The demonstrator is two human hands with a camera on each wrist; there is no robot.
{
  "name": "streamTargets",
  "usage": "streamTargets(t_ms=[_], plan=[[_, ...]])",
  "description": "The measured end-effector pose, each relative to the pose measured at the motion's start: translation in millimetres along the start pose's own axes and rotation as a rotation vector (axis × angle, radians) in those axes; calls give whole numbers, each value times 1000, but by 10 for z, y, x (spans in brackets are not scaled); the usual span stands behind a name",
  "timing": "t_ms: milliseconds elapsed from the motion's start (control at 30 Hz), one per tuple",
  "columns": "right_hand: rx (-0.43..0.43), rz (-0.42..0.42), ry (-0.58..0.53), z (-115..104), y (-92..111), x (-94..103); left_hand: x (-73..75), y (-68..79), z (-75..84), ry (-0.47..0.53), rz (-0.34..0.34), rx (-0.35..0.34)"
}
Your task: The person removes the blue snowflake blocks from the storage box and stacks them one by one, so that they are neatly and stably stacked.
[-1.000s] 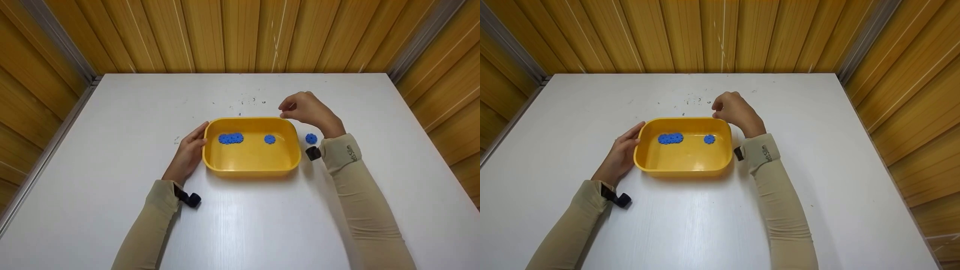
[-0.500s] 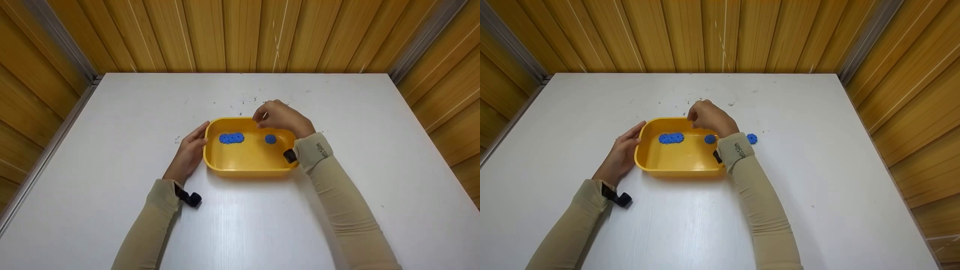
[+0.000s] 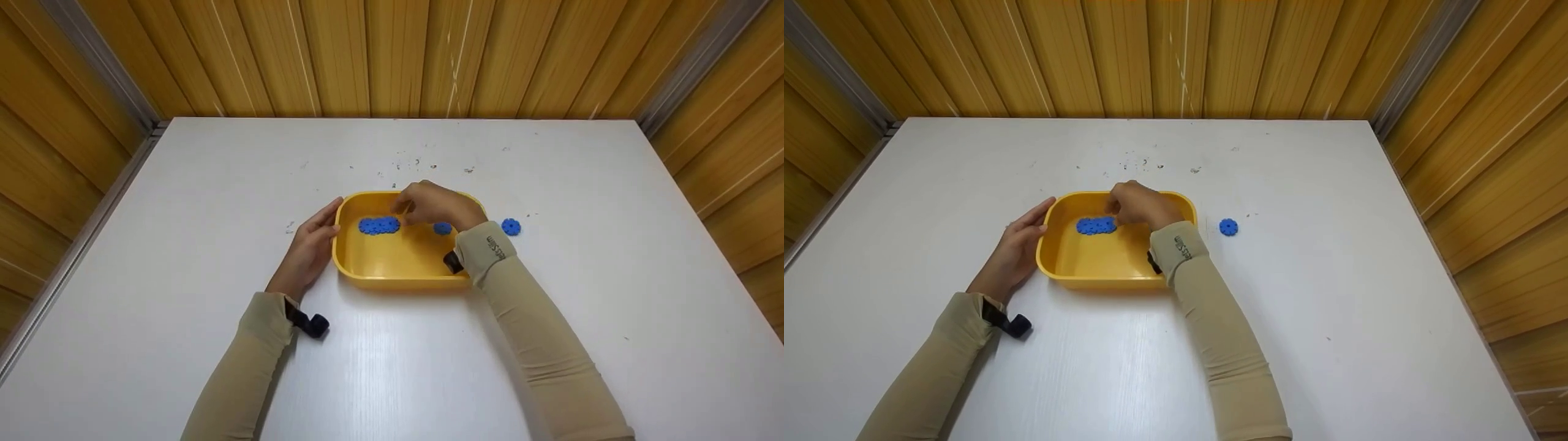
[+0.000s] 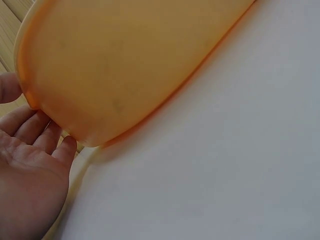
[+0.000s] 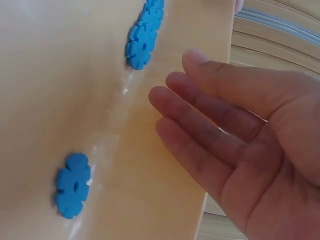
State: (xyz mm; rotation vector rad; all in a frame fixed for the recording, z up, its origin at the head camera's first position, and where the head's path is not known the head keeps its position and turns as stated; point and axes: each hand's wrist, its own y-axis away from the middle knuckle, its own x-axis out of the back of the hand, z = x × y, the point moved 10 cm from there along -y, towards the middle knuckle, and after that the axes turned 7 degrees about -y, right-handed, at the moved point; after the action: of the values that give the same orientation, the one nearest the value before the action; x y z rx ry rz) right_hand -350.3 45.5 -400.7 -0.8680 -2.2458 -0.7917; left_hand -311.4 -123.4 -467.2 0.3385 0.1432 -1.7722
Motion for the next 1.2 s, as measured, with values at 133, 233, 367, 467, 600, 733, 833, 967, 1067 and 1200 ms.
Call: streamTargets(t_ms=[133,233,367,467,600,733,833,967,1067,1200], plan=[[-11,-32,37,-2,-64,-75,8,-1,-4,-2,10,3],[-30,-49,41,0,-99,-128,6,-6,-11,-5,8,6],[-29,-57,32,-9,-128,-191,2,-15,-17,-9,4,8],[-31,-47,22,-17,-133,-214,3,-21,-17,-7,9,8],[-55,-41,20,-15,-125,-233,3,-21,-12,-11,11,7],[-62,-47,59,-24,-107,-249,2,-21,-9,-8,4,9],[-54,-49,94,-41,-98,-256,0,-22,-4,-10,3,12],[-57,-46,110,-47,-94,-266,2,-25,4,-14,10,14],[-73,-47,114,-31,-83,-278,4,-26,3,-16,10,12],[-93,-52,118,-11,-63,-295,1,-24,-10,-20,3,14]])
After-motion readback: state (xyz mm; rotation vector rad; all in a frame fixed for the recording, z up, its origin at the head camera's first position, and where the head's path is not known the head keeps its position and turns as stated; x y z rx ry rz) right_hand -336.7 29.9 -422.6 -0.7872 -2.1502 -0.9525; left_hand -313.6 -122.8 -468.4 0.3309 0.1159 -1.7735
